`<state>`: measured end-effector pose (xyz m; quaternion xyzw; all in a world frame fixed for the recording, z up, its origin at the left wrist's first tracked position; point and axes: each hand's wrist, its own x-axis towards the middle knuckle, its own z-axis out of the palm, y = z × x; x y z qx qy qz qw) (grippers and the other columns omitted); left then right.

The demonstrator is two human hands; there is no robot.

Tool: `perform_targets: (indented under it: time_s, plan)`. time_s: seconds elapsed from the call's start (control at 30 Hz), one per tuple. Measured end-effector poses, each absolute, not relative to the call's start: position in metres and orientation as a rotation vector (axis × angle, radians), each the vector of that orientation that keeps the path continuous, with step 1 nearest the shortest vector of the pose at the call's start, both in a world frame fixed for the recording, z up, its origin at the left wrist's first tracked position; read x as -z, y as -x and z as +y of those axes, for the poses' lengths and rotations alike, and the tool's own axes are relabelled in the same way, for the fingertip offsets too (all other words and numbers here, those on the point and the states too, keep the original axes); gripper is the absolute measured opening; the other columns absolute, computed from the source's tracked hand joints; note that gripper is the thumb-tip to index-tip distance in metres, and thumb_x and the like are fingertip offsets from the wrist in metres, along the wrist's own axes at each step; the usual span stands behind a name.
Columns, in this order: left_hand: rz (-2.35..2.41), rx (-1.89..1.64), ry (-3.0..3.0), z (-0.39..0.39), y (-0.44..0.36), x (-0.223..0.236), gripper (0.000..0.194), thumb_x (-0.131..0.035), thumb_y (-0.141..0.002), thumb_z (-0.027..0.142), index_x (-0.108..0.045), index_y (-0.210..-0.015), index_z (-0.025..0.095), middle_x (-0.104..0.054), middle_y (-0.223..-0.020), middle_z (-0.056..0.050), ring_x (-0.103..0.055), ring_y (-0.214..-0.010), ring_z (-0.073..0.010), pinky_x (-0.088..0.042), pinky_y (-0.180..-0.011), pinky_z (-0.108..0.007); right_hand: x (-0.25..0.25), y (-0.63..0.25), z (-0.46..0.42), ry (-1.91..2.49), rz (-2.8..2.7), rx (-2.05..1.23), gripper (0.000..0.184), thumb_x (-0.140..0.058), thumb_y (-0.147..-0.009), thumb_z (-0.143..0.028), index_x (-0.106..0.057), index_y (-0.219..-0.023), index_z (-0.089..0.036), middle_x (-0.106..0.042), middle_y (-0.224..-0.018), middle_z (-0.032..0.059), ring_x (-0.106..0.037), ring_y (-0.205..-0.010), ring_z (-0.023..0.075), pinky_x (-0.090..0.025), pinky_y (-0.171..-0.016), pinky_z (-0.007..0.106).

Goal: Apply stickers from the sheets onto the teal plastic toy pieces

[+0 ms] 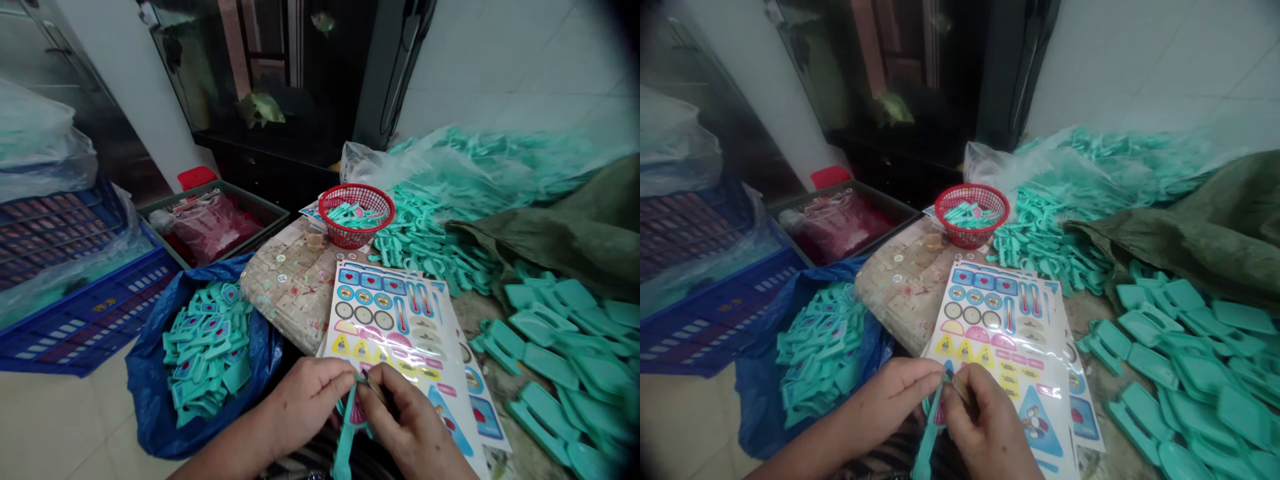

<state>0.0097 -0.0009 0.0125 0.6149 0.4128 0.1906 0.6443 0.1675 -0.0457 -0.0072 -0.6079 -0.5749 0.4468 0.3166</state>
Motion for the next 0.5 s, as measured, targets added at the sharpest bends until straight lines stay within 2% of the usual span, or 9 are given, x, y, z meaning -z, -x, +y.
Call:
perform_targets:
  time_s: [0.4, 0.5]
  plan:
    - [0.925, -0.491, -1.292, -0.0038, -0.0118, -0.0131, 0.033, -0.044, -0.086, 0.039, -0.067, -0.079, 0.015, -0.056, -0.067, 0.001, -0.054, -0.057, -0.0116, -0.046, -0.055, -0.022, 0.0089, -0.1625, -0.0437, 1.634, -1.432, -1.125, 0.03, -0.047, -0.084, -0.044, -0.042, -0.063, -0.023, -0.04, -0.059, -0.0052, -0.039, -0.056, 0.0126, -0.036, -0.052, 0.024]
    - [0.951, -0.571, -1.143, -0.005, -0.0138, -0.0115, 0.029, -0.049, -0.085, 0.038, -0.07, -0.091, 0.018, -0.062, -0.071, 0.0, -0.057, -0.058, -0.0113, -0.047, -0.056, -0.021, 0.0097, -0.1679, -0.0482, 1.637, -1.279, -1.146, 0.027, -0.052, -0.081, -0.048, -0.055, -0.07, -0.023, -0.056, -0.068, -0.0011, -0.052, -0.067, 0.0168, -0.043, -0.059, 0.025]
